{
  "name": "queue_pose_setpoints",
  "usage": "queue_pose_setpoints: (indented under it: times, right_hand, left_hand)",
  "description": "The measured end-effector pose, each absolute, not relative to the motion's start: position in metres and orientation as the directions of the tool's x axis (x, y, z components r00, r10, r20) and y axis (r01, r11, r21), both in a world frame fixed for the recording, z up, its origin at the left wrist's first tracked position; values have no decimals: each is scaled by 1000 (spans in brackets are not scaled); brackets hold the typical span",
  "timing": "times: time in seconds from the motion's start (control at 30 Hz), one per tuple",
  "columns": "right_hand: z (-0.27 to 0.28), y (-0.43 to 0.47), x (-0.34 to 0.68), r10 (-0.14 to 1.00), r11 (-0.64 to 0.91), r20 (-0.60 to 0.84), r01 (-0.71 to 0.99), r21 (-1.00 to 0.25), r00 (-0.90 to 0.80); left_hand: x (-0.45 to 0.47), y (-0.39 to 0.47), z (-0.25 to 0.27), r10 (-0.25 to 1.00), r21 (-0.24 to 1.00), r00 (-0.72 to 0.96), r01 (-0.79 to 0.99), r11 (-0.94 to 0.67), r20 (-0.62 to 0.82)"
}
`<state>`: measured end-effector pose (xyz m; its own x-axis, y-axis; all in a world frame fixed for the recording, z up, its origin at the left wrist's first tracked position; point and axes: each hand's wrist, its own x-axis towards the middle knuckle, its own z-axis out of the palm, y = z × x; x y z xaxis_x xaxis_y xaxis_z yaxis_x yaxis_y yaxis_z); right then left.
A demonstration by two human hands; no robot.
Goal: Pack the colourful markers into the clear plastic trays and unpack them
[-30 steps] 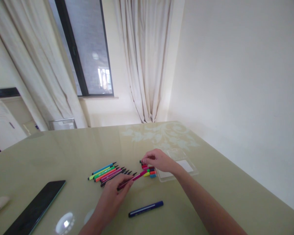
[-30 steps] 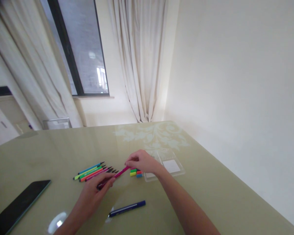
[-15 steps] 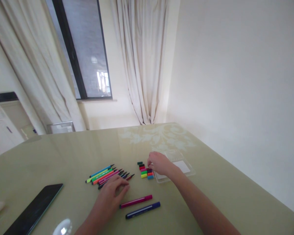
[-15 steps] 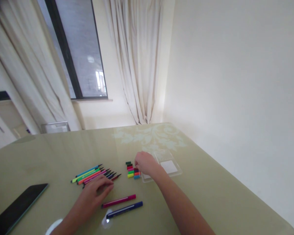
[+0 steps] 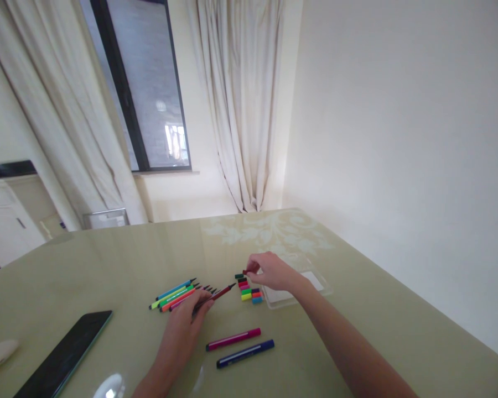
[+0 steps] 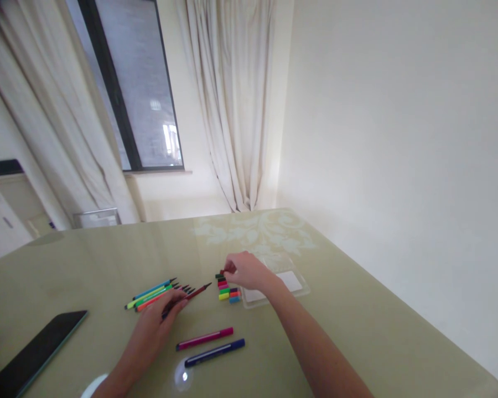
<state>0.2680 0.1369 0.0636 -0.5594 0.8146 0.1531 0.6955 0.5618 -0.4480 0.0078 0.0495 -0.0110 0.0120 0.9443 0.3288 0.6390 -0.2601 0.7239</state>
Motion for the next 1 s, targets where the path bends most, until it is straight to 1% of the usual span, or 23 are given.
queue_pose_setpoints:
  times: [0.03, 0.1, 0.2, 0.37, 0.6, 0.77, 0.9, 1.0]
  right_hand:
    - [66, 135, 267, 799, 566, 160, 636, -524, -580]
    - [70, 131, 263, 766, 578, 166, 552, -601, -622]
    - [74, 127, 260, 743, 606, 200, 515, -606, -638]
    - [78, 126, 263, 748, 614, 248, 501, -610, -615]
    - [75, 126, 258, 718, 629, 240, 462, -625, -653]
    - [77, 124, 254, 735, 569, 195, 434, -699, -650]
    - [75, 122, 251, 755, 536, 183, 430, -727, -630]
    - [69, 125, 252, 766, 468, 125, 414, -780, -630]
  left_hand:
    - [9, 50, -11, 947, 748, 4, 612, -256, 321]
    - [9, 52, -11, 949, 779, -13, 574, -251, 315]
    - [8, 54, -11, 951, 810, -43, 537, -236, 306]
    - [6, 56, -11, 955, 826, -50, 517, -225, 292]
    - [10, 55, -14, 951, 837, -18, 481, -262, 308]
    - [11, 52, -13, 954, 850, -10, 458, -261, 299]
    - [9, 51, -12, 950, 844, -29, 468, -262, 310]
    - [8, 50, -9, 950, 835, -5, 478, -273, 314]
